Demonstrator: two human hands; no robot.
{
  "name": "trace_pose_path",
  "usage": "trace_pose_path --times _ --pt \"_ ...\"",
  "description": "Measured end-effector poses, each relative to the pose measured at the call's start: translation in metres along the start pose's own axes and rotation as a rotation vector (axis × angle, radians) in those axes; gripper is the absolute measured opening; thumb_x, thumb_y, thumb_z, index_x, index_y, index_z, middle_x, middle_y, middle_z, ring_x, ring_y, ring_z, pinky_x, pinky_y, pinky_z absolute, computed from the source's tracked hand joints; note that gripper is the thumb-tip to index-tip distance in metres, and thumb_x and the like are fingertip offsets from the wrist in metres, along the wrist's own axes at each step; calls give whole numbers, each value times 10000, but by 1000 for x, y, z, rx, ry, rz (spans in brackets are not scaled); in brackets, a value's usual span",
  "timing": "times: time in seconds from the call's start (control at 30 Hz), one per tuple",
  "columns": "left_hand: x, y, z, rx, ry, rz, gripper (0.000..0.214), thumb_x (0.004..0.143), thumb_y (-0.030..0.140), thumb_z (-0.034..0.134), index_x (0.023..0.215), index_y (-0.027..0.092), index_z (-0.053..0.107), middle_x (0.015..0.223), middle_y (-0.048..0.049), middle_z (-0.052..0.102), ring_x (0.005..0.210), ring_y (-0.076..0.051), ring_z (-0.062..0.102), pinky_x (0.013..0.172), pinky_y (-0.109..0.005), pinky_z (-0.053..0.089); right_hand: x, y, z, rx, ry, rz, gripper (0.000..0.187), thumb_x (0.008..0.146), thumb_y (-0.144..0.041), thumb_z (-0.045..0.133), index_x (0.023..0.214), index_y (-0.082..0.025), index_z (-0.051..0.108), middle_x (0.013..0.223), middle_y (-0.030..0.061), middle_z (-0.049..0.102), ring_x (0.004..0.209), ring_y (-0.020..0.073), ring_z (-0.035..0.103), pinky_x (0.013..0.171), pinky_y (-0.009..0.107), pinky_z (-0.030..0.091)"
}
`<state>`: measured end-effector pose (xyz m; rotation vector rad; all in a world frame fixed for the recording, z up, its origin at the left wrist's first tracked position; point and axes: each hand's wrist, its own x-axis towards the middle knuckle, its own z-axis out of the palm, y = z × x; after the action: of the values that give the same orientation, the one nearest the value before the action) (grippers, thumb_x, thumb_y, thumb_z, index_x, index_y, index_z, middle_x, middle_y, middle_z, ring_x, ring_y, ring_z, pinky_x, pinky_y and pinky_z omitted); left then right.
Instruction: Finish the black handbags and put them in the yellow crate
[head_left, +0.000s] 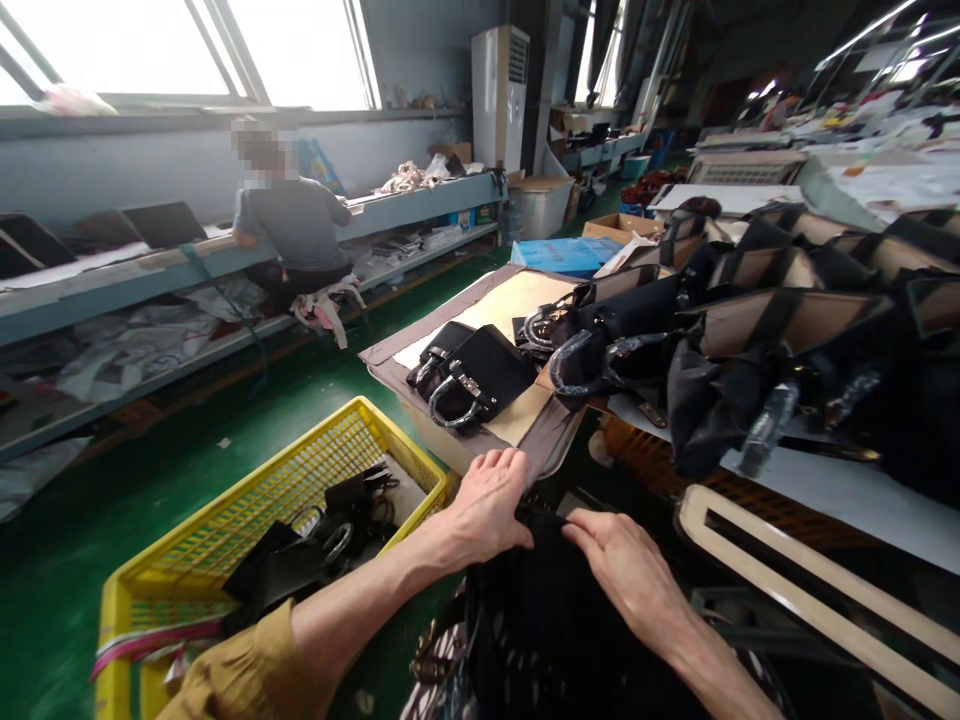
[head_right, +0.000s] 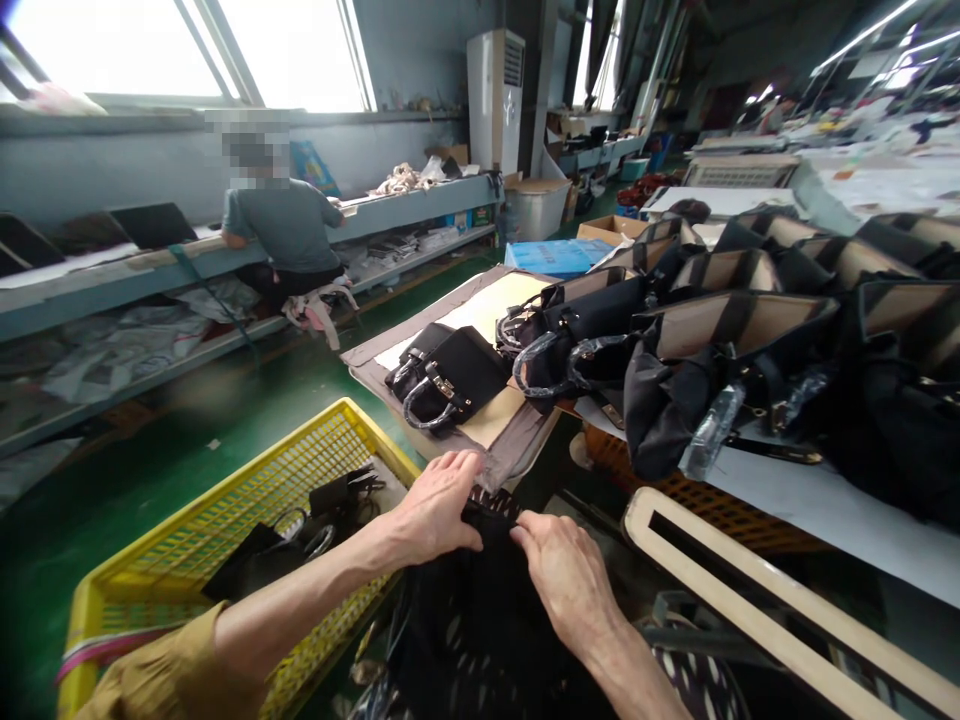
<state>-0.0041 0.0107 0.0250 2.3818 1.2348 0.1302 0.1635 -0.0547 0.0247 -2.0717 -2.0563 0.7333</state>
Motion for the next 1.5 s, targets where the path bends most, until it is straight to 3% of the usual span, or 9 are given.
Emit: trace_pose_path --times 0.07,0.17,0.4,0.53,0.67,0.8,1.1,1.27,1.5 --pt "-3 -10 0 -44 -99 -79 655 451 323 786 1021 176 499 933 -46 581 888 -244 523 740 -299 397 -1 0 1 -42 -3 4 291 871 -288 391 660 -241 586 656 6 671 685 167 631 574 240 328" --pt "-5 -27 1 -243 -255 -69 515 526 228 743 1007 212 559 864 8 610 809 -194 560 654 -231 402 1 -1 2 -75 -20 -11 295 880 -301 382 661 -239 570 644 3 663 671 169 627 566 241 326" --pt "-6 -48 1 -412 -358 -14 382 602 115 639 975 199 647 784 43 646 767 -161 578 644 -196 403 4 3 1 -53 -49 -49 312 889 -322 374 653 -241 561 664 -6 668 693 165 630 595 239 354" --pt "-9 -46 -1 -468 -308 71 422 636 71 584 1038 196 620 885 25 648 860 -171 570 745 -213 414 4 4 1 -65 -61 -46 287 890 -324 373 707 -253 582 698 -5 677 711 172 635 608 244 370" --pt "-12 -40 -6 -550 -177 287 474 706 36 515 1158 179 530 1060 -36 595 978 -165 538 880 -244 388 7 2 2 -96 -38 -62 292 885 -307 375 715 -254 607 700 4 686 730 179 645 615 245 374" --pt "-15 -35 -9 -448 -128 413 356 769 45 466 1077 187 573 1129 -58 550 1030 -161 513 926 -254 366 9 0 4 -96 -8 -95 297 877 -292 382 697 -249 616 671 7 685 701 170 649 593 237 364" --pt "-14 -30 -4 -265 -124 397 110 830 161 503 899 164 589 1005 -42 589 906 -131 563 831 -203 401 8 1 4 -125 14 -91 302 875 -287 387 647 -230 577 624 10 666 647 168 640 556 226 346" --pt "-13 -28 -1 -242 -79 388 148 859 232 481 852 140 597 964 -52 594 869 -122 563 790 -190 402 6 -1 3 -121 8 -83 318 883 -296 370 631 -229 551 623 4 657 646 164 631 551 223 334" --pt "-9 -25 5 -147 -38 323 165 811 198 515 673 133 578 718 -10 556 666 -92 505 611 -178 373 3 -3 2 -116 12 -51 338 878 -300 368 599 -226 544 574 1 633 599 156 614 524 228 307"
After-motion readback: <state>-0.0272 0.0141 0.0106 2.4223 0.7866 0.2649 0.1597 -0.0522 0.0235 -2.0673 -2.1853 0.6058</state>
